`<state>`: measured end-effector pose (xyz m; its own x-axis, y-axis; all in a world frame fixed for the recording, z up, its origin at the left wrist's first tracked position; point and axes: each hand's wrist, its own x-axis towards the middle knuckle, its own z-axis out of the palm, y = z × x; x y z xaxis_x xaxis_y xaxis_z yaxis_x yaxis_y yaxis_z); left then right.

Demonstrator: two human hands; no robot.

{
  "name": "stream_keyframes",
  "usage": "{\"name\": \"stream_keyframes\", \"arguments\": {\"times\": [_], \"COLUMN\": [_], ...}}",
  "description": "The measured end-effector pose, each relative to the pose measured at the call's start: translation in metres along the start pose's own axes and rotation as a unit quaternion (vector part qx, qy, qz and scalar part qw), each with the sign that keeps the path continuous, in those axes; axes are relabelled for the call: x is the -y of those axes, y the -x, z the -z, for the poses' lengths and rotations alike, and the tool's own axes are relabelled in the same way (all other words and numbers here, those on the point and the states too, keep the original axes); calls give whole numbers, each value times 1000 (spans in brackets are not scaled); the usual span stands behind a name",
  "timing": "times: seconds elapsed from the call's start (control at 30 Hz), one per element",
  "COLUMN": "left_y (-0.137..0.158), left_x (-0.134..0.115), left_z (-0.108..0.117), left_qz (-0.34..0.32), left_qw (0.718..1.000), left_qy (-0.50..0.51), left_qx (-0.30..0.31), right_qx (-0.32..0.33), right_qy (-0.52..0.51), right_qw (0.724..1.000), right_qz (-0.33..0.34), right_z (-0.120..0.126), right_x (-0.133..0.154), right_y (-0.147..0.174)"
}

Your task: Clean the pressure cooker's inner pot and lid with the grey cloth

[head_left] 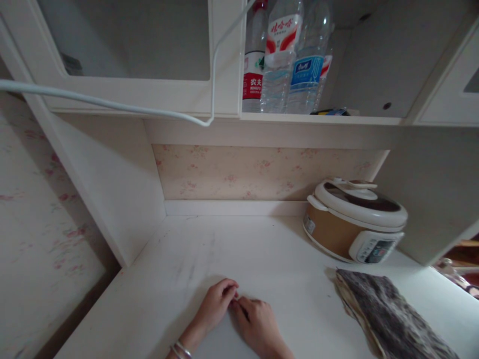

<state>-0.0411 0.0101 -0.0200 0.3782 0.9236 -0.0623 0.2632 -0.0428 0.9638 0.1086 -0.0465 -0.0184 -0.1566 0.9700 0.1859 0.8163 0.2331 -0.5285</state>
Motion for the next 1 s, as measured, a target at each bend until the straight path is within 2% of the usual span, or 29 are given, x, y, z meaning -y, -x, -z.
{"name": "stream_keyframes", "arguments": {"times": [0.47, 1.0], "left_y": [0, 0], "left_x": [0, -3], "left_z": [0, 0], "left_qz": [-14, -1], "left_qw": [1000, 1000], "left_qy": [-19, -9], "left_qx": [-2, 0], "right_qx": [1, 7], "right_qy": [-4, -2], "right_qw": [1000, 1000], "right_qz": [5, -3], "right_z": [-1, 0], "right_x": [-1, 0], "right_y": [1, 0]}}
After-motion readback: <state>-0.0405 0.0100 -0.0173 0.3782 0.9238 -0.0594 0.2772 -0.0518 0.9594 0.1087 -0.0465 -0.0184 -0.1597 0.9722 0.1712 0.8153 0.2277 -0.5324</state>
